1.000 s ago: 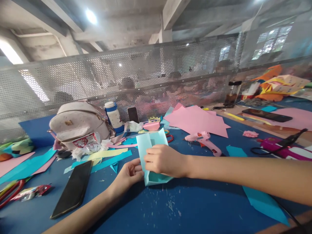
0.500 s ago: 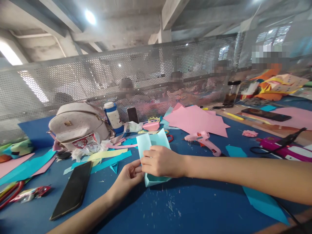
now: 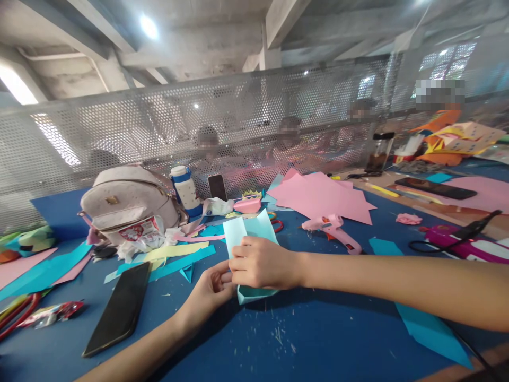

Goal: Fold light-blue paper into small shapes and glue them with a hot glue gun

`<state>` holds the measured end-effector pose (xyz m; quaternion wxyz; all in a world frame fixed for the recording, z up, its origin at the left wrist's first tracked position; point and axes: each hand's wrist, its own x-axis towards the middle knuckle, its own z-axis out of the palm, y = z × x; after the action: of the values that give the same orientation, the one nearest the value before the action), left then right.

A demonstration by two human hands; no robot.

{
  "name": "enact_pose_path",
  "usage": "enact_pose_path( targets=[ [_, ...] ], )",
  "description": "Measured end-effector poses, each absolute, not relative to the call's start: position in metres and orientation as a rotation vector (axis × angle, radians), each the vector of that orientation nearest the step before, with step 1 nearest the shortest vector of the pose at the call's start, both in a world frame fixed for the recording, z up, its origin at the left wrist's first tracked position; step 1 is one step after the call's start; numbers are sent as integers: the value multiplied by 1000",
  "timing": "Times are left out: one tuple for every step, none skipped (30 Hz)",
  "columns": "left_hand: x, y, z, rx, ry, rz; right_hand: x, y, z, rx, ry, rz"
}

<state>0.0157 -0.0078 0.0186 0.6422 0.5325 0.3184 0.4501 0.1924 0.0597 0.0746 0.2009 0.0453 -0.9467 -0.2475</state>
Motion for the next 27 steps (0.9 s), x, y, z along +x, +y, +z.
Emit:
enact_pose_path(
  targets=[
    [16, -8, 19, 1198, 724, 1019, 193, 60, 74, 132, -2636, -702],
    [16, -9, 20, 1182, 723, 1011, 193, 59, 74, 138, -2626, -716],
    [16, -9, 20, 1168, 726, 1002, 194, 59, 74, 143, -2616, -730],
    [17, -10, 21, 1159, 731, 993, 194, 59, 74, 145, -2607, -744],
    [17, -10, 22, 1155, 738, 986, 195, 59, 73, 146, -2603, -754],
    [17, -11, 22, 1155, 748, 982, 195, 59, 73, 146, -2602, -758],
    [18, -12, 22, 1158, 759, 980, 195, 59, 73, 142, -2605, -755],
    [18, -12, 22, 1160, 771, 984, 195, 60, 73, 138, -2609, -744],
    [19, -13, 22, 1162, 780, 988, 195, 60, 73, 132, -2615, -727],
    [19, -14, 22, 1165, 786, 993, 195, 60, 74, 126, -2620, -708],
    [20, -14, 22, 1167, 791, 997, 194, 61, 74, 121, -2625, -689],
    [20, -14, 22, 1170, 796, 1001, 194, 61, 74, 119, -2628, -676],
    [20, -15, 22, 1174, 804, 1005, 194, 61, 75, 118, -2629, -670],
    [21, -15, 21, 1180, 814, 1010, 193, 61, 75, 116, -2628, -670],
    [21, -15, 21, 1186, 825, 1013, 193, 61, 75, 114, -2628, -674],
    [21, -16, 21, 1194, 835, 1018, 193, 61, 75, 112, -2629, -675],
    [21, -16, 20, 1206, 842, 1020, 192, 61, 75, 106, -2631, -676],
    [21, -16, 20, 1222, 846, 1020, 192, 61, 75, 96, -2639, -672],
    [21, -17, 19, 1239, 847, 1017, 191, 61, 76, 84, -2651, -664],
    [21, -17, 18, 1257, 845, 1015, 191, 60, 77, 70, -2670, -653],
    [20, -17, 18, 1277, 842, 1012, 190, 60, 78, 54, -2692, -644],
    [20, -17, 18, 1295, 840, 1010, 189, 59, 79, 37, -2716, -634],
    [20, -17, 18, 1312, 834, 1011, 188, 59, 81, 18, -2741, -625],
    [19, -17, 18, 1327, 829, 1015, 187, 58, 83, -4, -2764, -614],
    [19, -17, 18, 1338, 824, 1020, 186, 58, 84, -28, -2782, -603],
    [19, -18, 19, 1346, 818, 1024, 185, 57, 86, -60, -2800, -590],
    [19, -18, 19, 1347, 812, 1027, 184, 57, 87, -94, -2817, -573]
  ],
)
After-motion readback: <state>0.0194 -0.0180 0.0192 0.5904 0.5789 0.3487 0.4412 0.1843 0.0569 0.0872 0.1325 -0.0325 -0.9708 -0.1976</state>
